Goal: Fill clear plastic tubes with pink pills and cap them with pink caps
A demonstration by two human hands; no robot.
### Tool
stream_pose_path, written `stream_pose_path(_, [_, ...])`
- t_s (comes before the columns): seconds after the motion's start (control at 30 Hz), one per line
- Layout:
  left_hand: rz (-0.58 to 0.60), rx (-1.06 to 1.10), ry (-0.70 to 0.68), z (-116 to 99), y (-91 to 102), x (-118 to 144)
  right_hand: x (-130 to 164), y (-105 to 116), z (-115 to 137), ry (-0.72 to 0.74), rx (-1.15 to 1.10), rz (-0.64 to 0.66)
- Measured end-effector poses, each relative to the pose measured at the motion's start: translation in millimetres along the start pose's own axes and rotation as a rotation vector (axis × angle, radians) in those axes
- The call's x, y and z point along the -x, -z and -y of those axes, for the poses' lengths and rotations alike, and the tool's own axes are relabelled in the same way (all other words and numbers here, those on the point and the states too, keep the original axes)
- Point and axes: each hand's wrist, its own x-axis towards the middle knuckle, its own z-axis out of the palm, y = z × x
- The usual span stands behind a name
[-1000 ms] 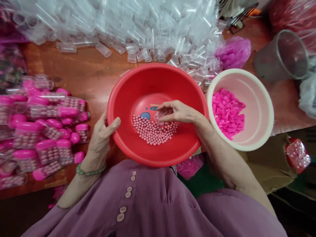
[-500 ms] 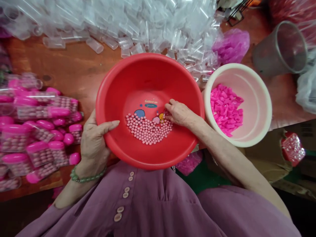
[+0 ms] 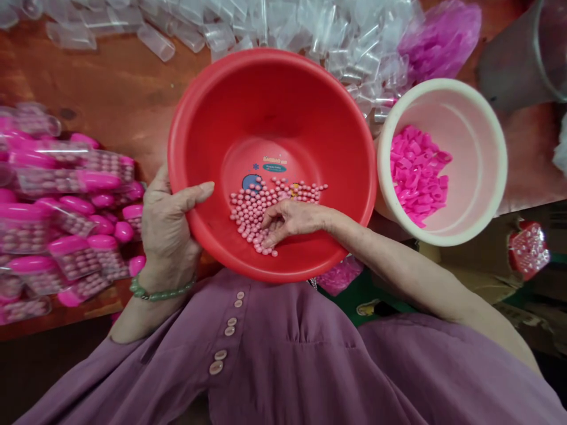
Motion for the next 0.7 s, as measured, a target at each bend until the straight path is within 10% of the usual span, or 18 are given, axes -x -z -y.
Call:
stream_pose_path(0.2, [0.099, -0.119, -0.068, 29.0, 33.4, -16.1, -5.2, 11.9, 14.0, 0.169, -0.273, 0.140])
stream_pose_path(0.33, [0.114, -0.595, -0.438, 21.2, 49.5, -13.5, 2.9, 17.6, 26.3, 0.248, -0.269, 0.005])
stream_pose_path(0.47, [0.463, -0.898, -0.747, 0.0, 43.5, -3.7, 9.3, 16.2, 36.1, 0.327, -0.273, -0.032])
stream_pose_path(0.7, [0.697, -0.613, -0.594, -7.0, 22.7, -6.3, 17.3, 2.8, 42.7, 0.459, -0.247, -0.110])
